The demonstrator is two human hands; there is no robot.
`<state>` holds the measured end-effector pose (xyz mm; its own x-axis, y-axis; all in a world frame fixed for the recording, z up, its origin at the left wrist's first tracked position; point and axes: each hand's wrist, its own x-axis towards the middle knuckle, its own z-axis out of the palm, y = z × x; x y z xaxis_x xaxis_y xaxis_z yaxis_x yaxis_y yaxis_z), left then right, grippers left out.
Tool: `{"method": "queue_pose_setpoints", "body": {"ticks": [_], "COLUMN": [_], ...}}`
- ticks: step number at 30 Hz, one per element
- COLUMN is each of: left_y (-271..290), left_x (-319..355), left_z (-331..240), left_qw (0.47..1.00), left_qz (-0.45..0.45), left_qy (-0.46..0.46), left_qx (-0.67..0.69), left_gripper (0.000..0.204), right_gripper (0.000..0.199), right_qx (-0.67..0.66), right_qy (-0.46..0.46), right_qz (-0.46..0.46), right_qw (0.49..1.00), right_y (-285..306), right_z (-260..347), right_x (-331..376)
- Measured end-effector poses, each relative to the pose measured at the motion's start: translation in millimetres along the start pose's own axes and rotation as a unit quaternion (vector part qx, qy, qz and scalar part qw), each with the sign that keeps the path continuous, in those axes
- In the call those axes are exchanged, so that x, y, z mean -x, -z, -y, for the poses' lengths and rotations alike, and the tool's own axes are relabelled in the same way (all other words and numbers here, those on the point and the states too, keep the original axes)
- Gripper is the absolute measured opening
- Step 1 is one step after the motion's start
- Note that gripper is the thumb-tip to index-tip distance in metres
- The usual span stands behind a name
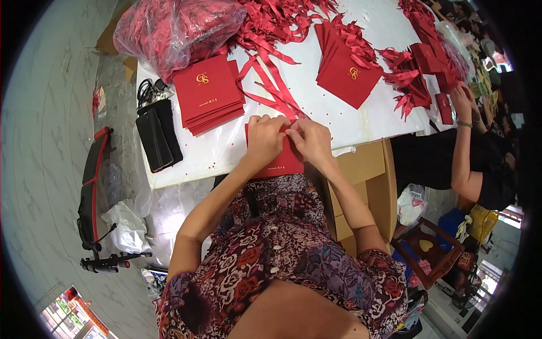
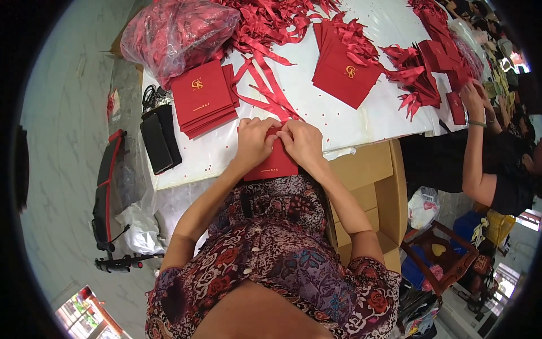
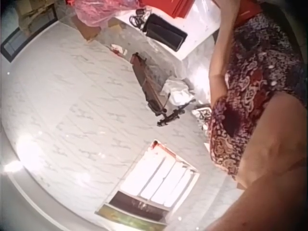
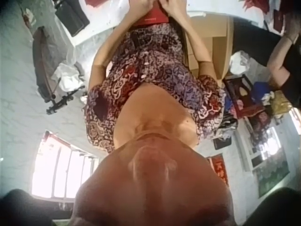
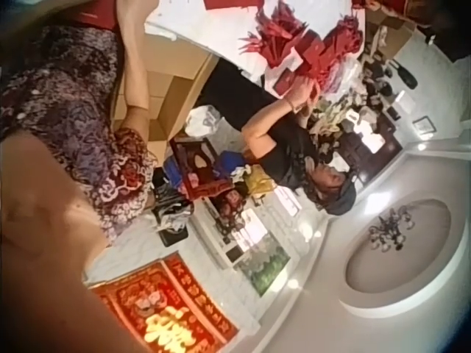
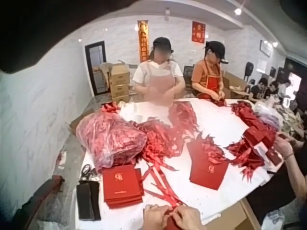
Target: Tying red ribbons onto red envelopes or small bags at a work table.
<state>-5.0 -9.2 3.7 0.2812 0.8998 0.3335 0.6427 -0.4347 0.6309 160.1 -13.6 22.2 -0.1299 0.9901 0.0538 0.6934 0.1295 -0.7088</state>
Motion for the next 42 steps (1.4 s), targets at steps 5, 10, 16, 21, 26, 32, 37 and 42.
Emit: {"method": "queue_pose_setpoints", "body": {"ticks": [5, 10, 16, 21, 26, 32, 37, 42], "left_y": [10, 24, 24, 23, 14, 7, 4, -7], "left_x": [-1, -3, -7, -9, 0, 5, -6, -20], "left_z": [10, -3, -11, -6, -12, 12, 16, 15], "left_qw": [0.997, 0.996, 0.983, 0.991, 0.994, 0.996, 0.997, 0.994], "left_qz": [0.062, 0.083, 0.013, 0.051, 0.052, 0.012, 0.002, -0.082], "left_qy": [0.015, -0.011, -0.176, -0.125, -0.095, 0.071, 0.057, -0.038], "left_qx": [0.047, -0.011, -0.058, -0.003, 0.027, 0.06, 0.047, -0.069], "left_gripper": [0.028, 0.027, 0.019, 0.016, 0.021, 0.022, 0.022, 0.023], "right_gripper": [0.017, 0.015, 0.023, 0.021, 0.022, 0.024, 0.023, 0.026], "right_qx": [-0.079, -0.169, -0.232, -0.253, -0.213, -0.245, 0.024, -0.039], "right_qy": [0.005, 0.021, -0.06, -0.104, -0.08, -0.064, 0.021, -0.067], "right_qz": [0.012, 0.077, 0.331, 0.245, 0.0, -0.054, 0.077, 0.085], "right_qw": [0.997, 0.982, 0.913, 0.93, 0.974, 0.966, 0.997, 0.993], "right_y": [3, 19, 31, 7, 6, 41, 54, 56], "right_z": [-7, -26, -37, -42, -46, -56, -55, -46], "right_x": [-5, -18, -42, -45, -58, -30, -5, -5]}}
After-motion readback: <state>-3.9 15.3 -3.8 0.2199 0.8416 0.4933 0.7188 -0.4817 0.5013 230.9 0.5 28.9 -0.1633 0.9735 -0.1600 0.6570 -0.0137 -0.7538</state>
